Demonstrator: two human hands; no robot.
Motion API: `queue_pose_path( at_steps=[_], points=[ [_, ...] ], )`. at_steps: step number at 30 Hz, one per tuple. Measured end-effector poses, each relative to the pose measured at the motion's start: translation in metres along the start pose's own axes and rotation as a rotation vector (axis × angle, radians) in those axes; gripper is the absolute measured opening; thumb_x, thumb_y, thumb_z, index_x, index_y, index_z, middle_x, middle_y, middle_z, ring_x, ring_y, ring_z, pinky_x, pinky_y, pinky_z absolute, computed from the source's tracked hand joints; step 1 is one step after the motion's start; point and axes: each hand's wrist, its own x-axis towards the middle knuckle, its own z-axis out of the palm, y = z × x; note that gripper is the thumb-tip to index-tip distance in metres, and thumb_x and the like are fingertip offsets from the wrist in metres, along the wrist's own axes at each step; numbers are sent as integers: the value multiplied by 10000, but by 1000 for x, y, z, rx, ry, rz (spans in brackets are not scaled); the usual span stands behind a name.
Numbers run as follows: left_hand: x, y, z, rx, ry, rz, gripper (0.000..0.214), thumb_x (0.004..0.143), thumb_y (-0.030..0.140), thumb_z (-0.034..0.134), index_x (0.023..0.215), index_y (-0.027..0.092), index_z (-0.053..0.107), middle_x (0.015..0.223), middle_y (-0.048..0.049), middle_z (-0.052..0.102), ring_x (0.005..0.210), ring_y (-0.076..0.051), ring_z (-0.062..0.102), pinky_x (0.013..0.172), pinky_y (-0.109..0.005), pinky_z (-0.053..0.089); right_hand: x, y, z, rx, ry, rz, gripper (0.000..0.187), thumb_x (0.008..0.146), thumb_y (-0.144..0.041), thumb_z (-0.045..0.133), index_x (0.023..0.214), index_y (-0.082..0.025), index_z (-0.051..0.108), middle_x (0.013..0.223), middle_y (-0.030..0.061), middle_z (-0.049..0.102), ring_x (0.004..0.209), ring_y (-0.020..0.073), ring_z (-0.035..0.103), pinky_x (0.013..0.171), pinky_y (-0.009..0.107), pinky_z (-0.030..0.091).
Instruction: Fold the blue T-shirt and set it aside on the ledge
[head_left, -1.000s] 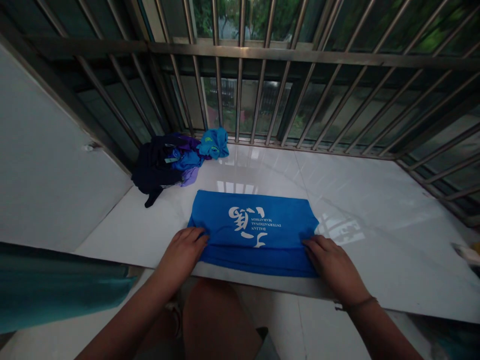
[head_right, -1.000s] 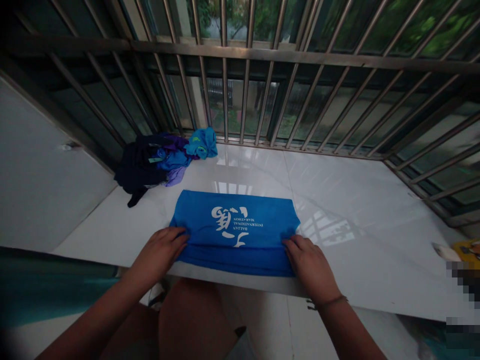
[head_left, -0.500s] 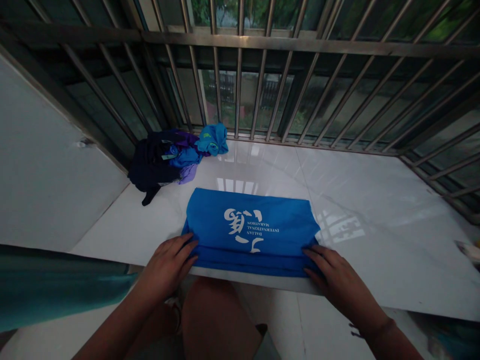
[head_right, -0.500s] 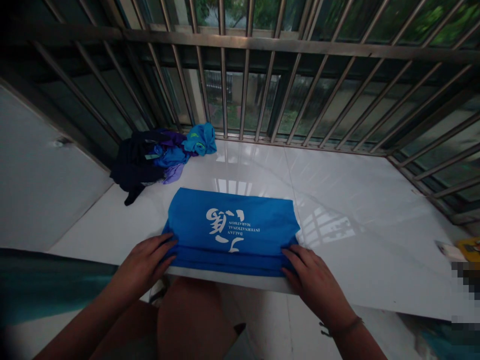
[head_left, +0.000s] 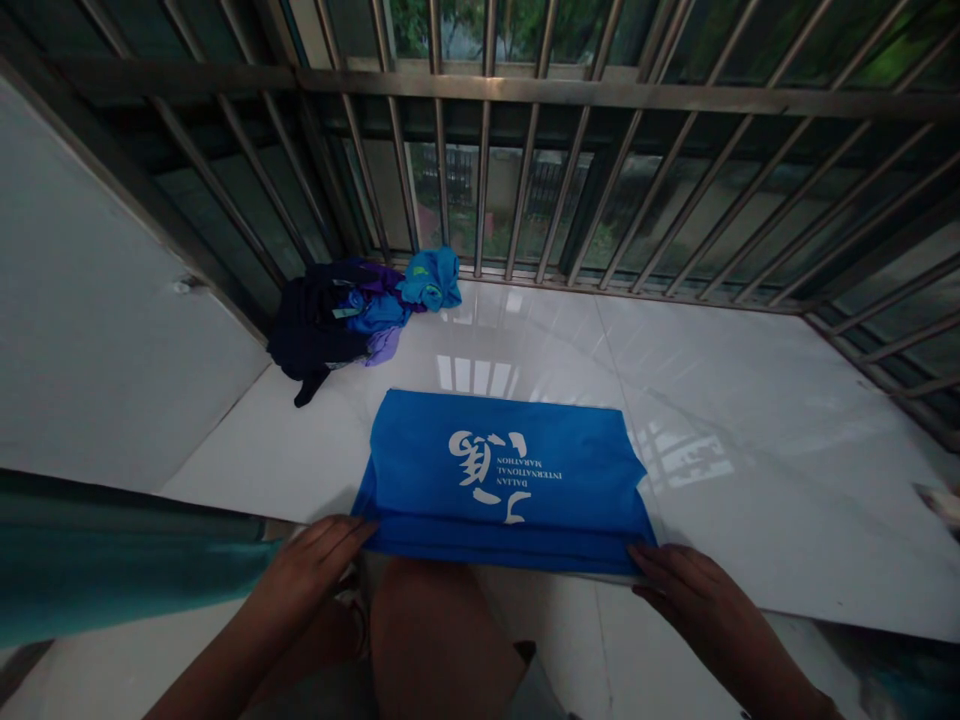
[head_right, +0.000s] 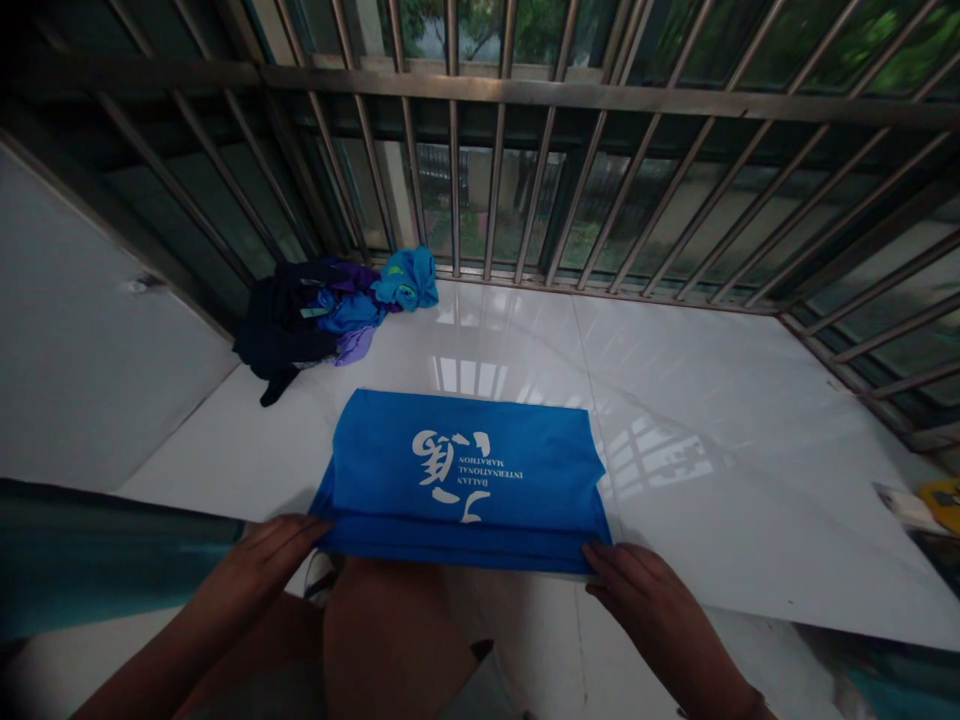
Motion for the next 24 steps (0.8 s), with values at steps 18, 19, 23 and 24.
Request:
queue_pose_path(
  at_steps=[18, 19, 23, 24],
  points=[
    [104, 13, -22, -349, -2, -580, 291, 1039, 542, 636, 1059, 287, 774, 824, -3, 770, 735, -245, 742, 709, -353, 592, 44, 13, -4, 255, -80, 817, 408, 1079, -609, 531, 1032, -281, 771, 937, 66, 851, 776, 286, 816, 664, 361, 632],
    [100, 15, -19, -319, 51, -558, 284, 1042, 532, 650, 1095, 280, 768, 907, -28, 793, 807, -263, 765, 754, -375, 619, 41, 10, 0, 181, -68, 800, 411, 1092, -597, 510, 1063, -277, 766, 950, 80, 847, 772, 292, 813, 656, 374, 628],
    [80, 24, -17, -161, 279, -447, 350, 1077, 463, 662, 1343, 238, 694, 1295, -150, 765, 1197, -345, 750, 1015, -509, 642, 38, -9, 7, 0, 68, 737, 449, 1156, -565, 427, 1261, -229, 704, 1123, 156, 803, 941, 323, 815, 786, 435, 667],
    [76, 27, -18, -124, 313, -393, 324, 1089, 412, 656, 1363, 241, 686, 1345, -160, 750, 1256, -350, 729, 1063, -529, 626, 41, -16, 9, -23, 97, 718, 465, 1165, -565, 411, 1322, -218, 678, 1156, 171, 786, 997, 337, 808, 836, 457, 673]
  ],
)
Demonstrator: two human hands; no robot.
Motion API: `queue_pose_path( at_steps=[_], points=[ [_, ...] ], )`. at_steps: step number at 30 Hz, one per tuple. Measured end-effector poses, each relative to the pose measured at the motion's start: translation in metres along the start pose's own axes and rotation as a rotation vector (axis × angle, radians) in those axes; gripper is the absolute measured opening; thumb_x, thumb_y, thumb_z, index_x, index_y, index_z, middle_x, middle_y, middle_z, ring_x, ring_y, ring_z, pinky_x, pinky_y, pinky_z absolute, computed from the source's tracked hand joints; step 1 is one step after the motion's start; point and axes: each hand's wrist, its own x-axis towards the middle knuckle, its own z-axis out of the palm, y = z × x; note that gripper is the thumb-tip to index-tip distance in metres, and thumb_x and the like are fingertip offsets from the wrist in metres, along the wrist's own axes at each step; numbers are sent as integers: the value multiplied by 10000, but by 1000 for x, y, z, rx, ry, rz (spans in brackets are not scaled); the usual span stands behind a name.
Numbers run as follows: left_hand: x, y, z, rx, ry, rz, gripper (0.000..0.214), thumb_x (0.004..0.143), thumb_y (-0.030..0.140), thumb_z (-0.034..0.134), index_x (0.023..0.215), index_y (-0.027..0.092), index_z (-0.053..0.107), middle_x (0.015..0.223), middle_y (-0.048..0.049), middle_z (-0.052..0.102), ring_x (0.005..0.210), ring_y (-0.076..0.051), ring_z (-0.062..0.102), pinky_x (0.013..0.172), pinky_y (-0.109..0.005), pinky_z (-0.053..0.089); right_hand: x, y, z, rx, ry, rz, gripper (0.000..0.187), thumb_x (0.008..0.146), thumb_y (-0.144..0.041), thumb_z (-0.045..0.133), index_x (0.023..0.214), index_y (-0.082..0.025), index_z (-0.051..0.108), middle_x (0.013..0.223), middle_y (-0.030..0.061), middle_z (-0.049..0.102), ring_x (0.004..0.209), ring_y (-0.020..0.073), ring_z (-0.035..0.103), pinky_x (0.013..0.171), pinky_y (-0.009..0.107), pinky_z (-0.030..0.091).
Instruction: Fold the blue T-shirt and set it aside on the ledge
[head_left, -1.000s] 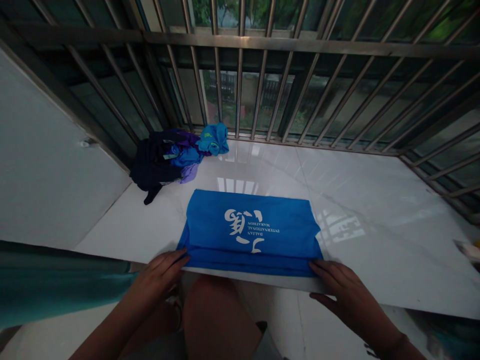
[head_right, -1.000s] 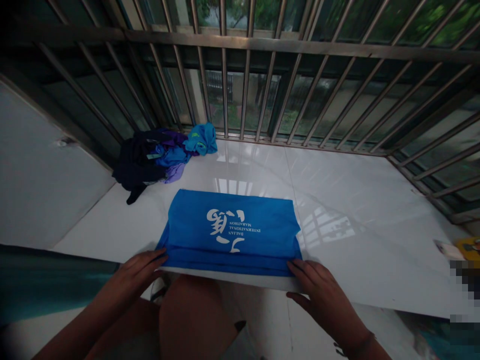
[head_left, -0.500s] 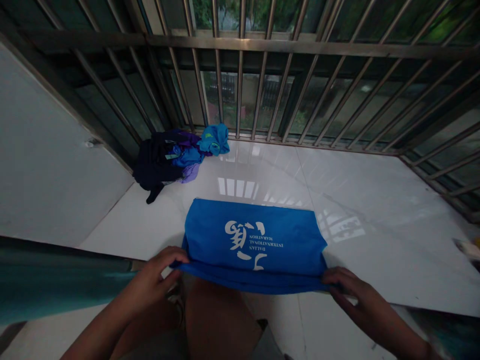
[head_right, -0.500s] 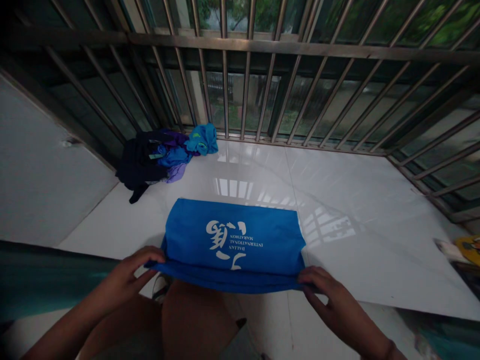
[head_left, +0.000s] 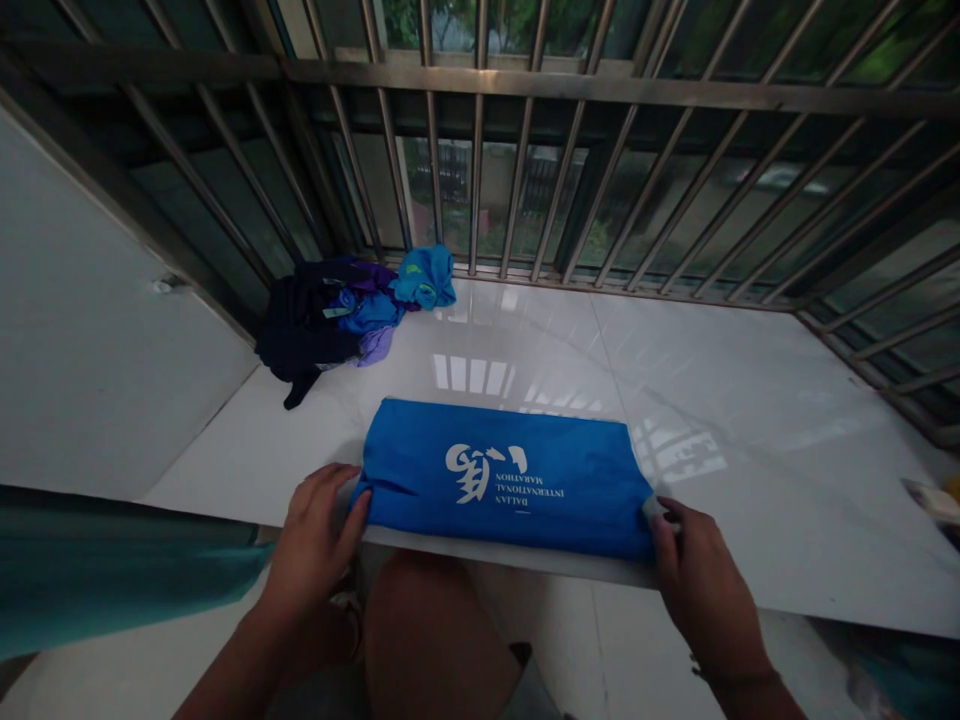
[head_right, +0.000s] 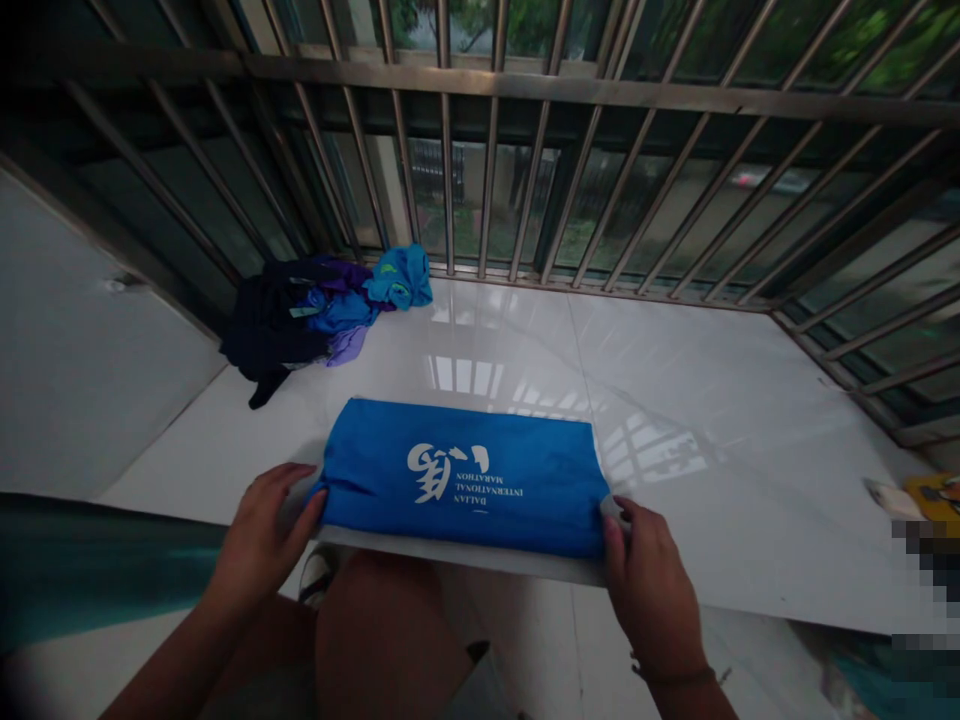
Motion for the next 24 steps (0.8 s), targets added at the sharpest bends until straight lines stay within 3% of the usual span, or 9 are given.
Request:
queue_pose_path(
  at_steps=[2, 5, 8, 10, 13, 15, 20, 22, 24],
  points=[
    [-6, 3, -3, 20, 9, 154, 242, 1097, 304, 650, 1327, 264, 711, 1361, -142, 759, 1275, -334, 725, 1092, -528, 606, -4, -17, 4, -42, 35, -46, 531, 1162, -592, 422, 1445, -188, 619, 1194, 204, 763, 1061, 378, 787, 890, 512, 674],
    [-12, 7, 0, 34, -96, 347, 197, 1091, 235, 665, 1247, 291, 770, 1341, -97, 801, 1245, -311, 751, 1086, -511, 600, -5, -37, 13, -133, 42, -64, 661, 1133, -617, 507, 1581, -133, 542, 1168, 235, 763, 1000, 404, 785, 818, 520, 670],
    [-13, 6, 13, 25, -201, 402, 196, 1108, 258, 645, 1217, 280, 806, 1350, -92, 815, 1235, -312, 764, 1105, -531, 600, 2, -41, 20, -154, 11, 26, 618, 1149, -580, 494, 1551, -120, 580, 1065, 210, 802, 850, 353, 807, 677, 431, 630],
    [-12, 6, 23, -5, -239, 385, 209, 1120, 271, 621, 1211, 265, 810, 1350, -100, 816, 1226, -308, 769, 1107, -532, 612, 13, -36, 19, -146, -107, 117, 570, 1167, -576, 432, 1434, -128, 662, 982, 185, 823, 771, 331, 810, 631, 401, 596],
    [-5, 17, 37, -56, -269, 370, 217, 1122, 275, 622, 1248, 255, 798, 1406, -106, 800, 1281, -303, 760, 1135, -518, 623, 37, -20, 12, -160, -302, 260, 545, 1164, -563, 407, 1320, -152, 730, 953, 173, 835, 806, 339, 822, 684, 398, 581],
    [3, 34, 46, -81, -308, 421, 273, 1117, 269, 636, 1358, 269, 765, 1510, -96, 762, 1371, -302, 731, 1199, -532, 598, 58, -3, 4, -195, -333, 353, 540, 1149, -553, 432, 1350, -154, 736, 982, 185, 834, 878, 364, 821, 741, 416, 572],
    [32, 70, 69, -114, -420, 488, 562, 1091, 340, 715, 1636, 343, 580, 1746, -69, 581, 1605, -300, 563, 1388, -621, 398, 102, 53, -14, -321, -153, 521, 650, 1121, -554, 432, 1417, -71, 751, 1226, 352, 763, 1101, 476, 765, 810, 522, 538],
    [45, 69, 76, -129, -392, 424, 571, 1091, 382, 717, 1641, 327, 573, 1734, -90, 592, 1591, -313, 580, 1386, -637, 397, 111, 76, -17, -365, -113, 666, 837, 1091, -696, 438, 1453, 2, 724, 1289, 430, 714, 1173, 536, 736, 799, 569, 534],
    [56, 60, 81, -154, -338, 333, 533, 1103, 405, 689, 1614, 290, 593, 1679, -119, 643, 1539, -332, 629, 1345, -645, 455, 116, 98, -18, -390, -132, 761, 982, 1021, -811, 501, 1378, 69, 748, 1179, 464, 723, 1098, 562, 752, 740, 587, 529]
  ],
)
